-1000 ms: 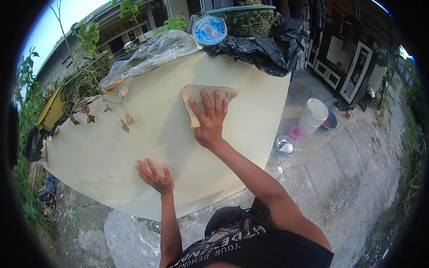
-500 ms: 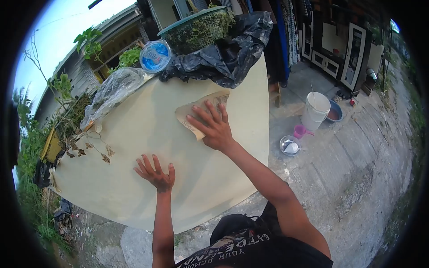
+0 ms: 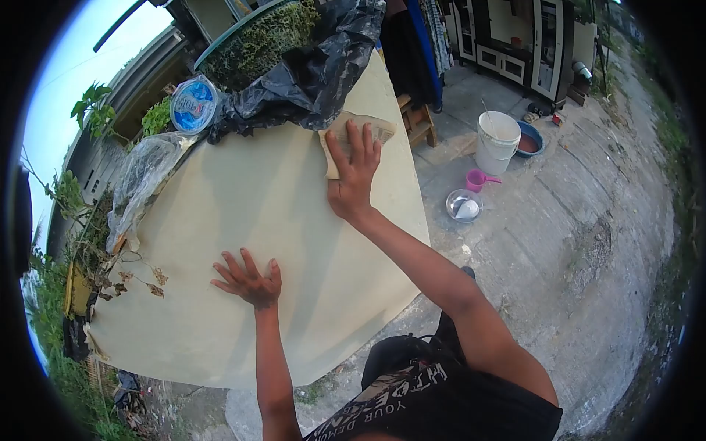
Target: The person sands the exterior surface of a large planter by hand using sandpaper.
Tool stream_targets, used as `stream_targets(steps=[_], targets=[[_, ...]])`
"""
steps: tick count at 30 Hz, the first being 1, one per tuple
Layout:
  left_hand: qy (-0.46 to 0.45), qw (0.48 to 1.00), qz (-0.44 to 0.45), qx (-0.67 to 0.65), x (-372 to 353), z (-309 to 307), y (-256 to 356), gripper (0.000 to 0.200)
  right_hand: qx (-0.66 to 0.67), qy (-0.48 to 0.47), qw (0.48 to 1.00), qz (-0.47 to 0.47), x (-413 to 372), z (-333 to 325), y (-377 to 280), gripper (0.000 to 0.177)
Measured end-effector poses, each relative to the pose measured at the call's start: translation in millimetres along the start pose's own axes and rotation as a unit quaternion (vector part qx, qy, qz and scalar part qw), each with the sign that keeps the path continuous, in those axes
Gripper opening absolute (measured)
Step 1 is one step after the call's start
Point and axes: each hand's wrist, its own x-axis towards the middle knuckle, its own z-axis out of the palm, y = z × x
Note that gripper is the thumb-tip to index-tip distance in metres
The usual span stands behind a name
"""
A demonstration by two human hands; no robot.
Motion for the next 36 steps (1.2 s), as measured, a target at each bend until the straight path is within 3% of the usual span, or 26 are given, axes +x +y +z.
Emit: stream_targets(steps=[1, 3, 5, 6, 7, 9, 11, 13, 15, 17, 18, 20, 23, 25, 29, 32, 35, 36], targets=[[-0.004, 1.000, 0.006, -0.002, -5, -1, -2, 0.065, -0.002, -0.046, 0.998, -0.031, -5, 1, -16, 0.073], [-0.019, 1.000, -0.016, -0.009, -24, -1, -13, 0.064, -0.015, -0.163, 0.965, -0.204, -33, 1, -29, 0.075], [-0.014, 0.999, -0.028, 0.009, -39, -7, -27, 0.065, -0.008, -0.285, 0.868, -0.407, -60, -3, -13, 0.076], [-0.005, 0.998, -0.061, 0.008, -49, -11, -37, 0.067, -0.040, -0.314, 0.840, -0.440, -66, -8, 3, 0.081], [0.014, 0.997, -0.076, 0.022, -59, -13, -50, 0.068, -0.044, -0.310, 0.837, -0.450, -60, -20, 9, 0.081], [0.024, 0.995, -0.095, 0.034, -87, -12, -68, 0.068, -0.098, -0.274, 0.883, -0.367, -31, -31, 13, 0.076], [0.031, 0.994, -0.099, 0.046, -87, -7, -71, 0.070, -0.060, -0.144, 0.963, -0.221, 2, -20, 4, 0.070], [0.018, 0.993, -0.098, 0.059, -92, -13, -69, 0.072, -0.009, -0.050, 0.986, -0.157, 18, 3, -18, 0.068], [0.018, 0.994, -0.107, 0.029, -94, -11, -69, 0.067, 0.018, -0.046, 0.987, -0.150, -2, 23, -47, 0.071], [0.018, 0.992, -0.118, 0.034, -96, -11, -69, 0.067, -0.031, -0.117, 0.957, -0.263, -47, 32, -66, 0.074], [0.019, 0.992, -0.119, 0.027, -97, -9, -70, 0.067, -0.017, -0.124, 0.956, -0.266, -70, 32, -66, 0.074], [0.019, 0.991, -0.126, 0.030, -99, -10, -72, 0.067, -0.003, -0.292, 0.849, -0.441, -107, 24, -51, 0.074], [0.014, 0.992, -0.114, 0.046, -98, -7, -74, 0.070, -0.048, -0.303, 0.843, -0.442, -93, 11, -42, 0.071], [0.014, 0.993, -0.111, 0.029, -100, -8, -72, 0.068, 0.000, -0.211, 0.926, -0.314, -66, 20, -57, 0.065], [0.018, 0.993, -0.114, 0.015, -100, -7, -72, 0.066, 0.026, -0.106, 0.973, -0.203, -30, 43, -120, 0.062], [0.005, 0.993, -0.115, 0.011, -103, -8, -73, 0.062, -0.007, -0.212, 0.926, -0.312, -73, 49, -123, 0.067], [0.007, 0.993, -0.117, 0.009, -103, -9, -74, 0.057, -0.025, -0.344, 0.809, -0.475, -106, 33, -85, 0.076], [0.014, 0.992, -0.122, 0.005, -104, -9, -71, 0.057, -0.032, -0.343, 0.806, -0.481, -103, 25, -73, 0.076]])
